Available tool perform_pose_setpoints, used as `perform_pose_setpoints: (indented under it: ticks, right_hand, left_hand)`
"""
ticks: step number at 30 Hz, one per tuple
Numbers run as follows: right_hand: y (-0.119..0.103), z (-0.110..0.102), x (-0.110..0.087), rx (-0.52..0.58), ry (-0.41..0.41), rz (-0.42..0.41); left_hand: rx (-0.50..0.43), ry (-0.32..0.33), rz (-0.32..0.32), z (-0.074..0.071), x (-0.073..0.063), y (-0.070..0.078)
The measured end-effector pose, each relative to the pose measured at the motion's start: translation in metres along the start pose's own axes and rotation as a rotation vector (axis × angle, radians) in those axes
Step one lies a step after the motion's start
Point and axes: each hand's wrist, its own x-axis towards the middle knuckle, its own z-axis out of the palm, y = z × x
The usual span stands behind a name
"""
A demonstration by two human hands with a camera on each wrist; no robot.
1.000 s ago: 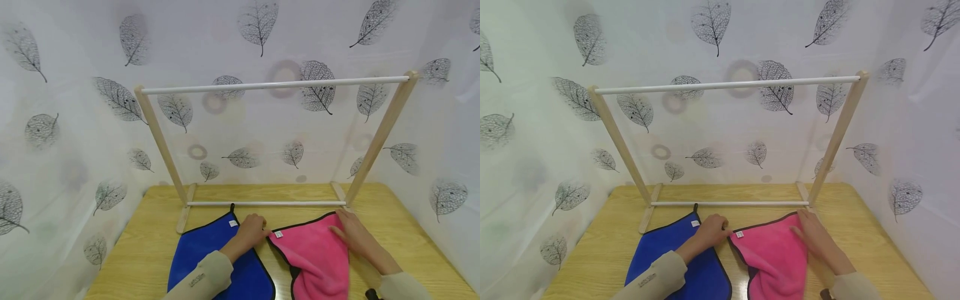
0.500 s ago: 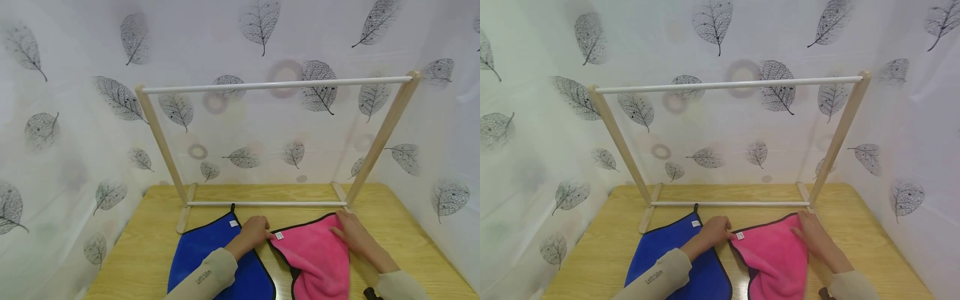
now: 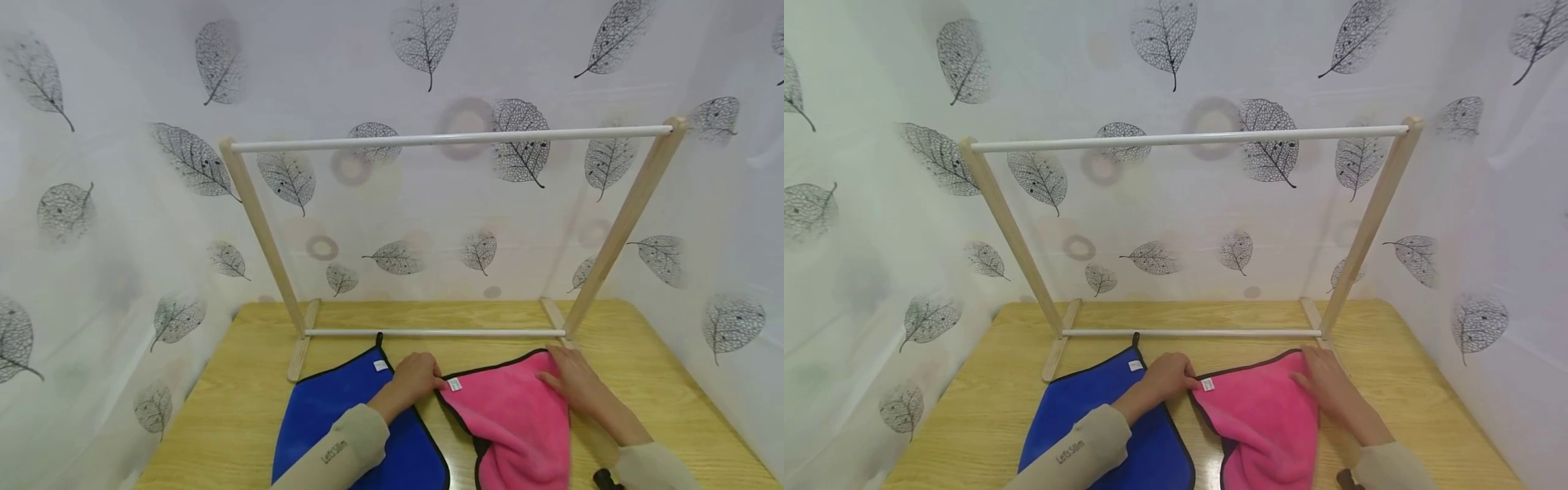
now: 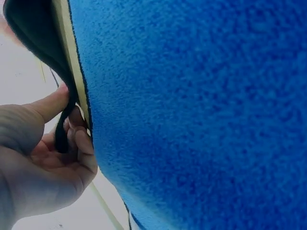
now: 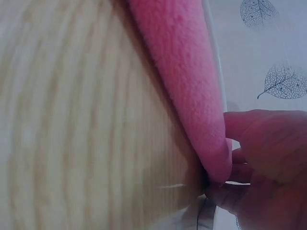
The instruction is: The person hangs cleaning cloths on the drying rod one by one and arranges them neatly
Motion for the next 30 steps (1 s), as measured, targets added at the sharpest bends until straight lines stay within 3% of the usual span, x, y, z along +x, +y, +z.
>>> perform_pose_setpoints:
  ticks: [4,11,22,30]
  right_hand:
    - [0.002,0.000,0.001,0.011,0.004,-0.012]
    - [0.004,0.001,0.002,-0.002,0.110,-0.042]
    - [0.002,-0.007,0.003,0.044,0.176,-0.033]
    - [0.002,-0.023,0.001,0.181,0.110,0.124]
  left_hand:
    - [-0.055,-0.010,-0.003,0.000,0.003,-0.004]
    - [-0.145,0.002,0.000,-0.002,0.004,-0.007]
    - [-0.309,0.083,0.025,-0.014,0.002,-0.007]
    - [-0.505,0.103,-0.029,-0.025,-0.003,-0.010]
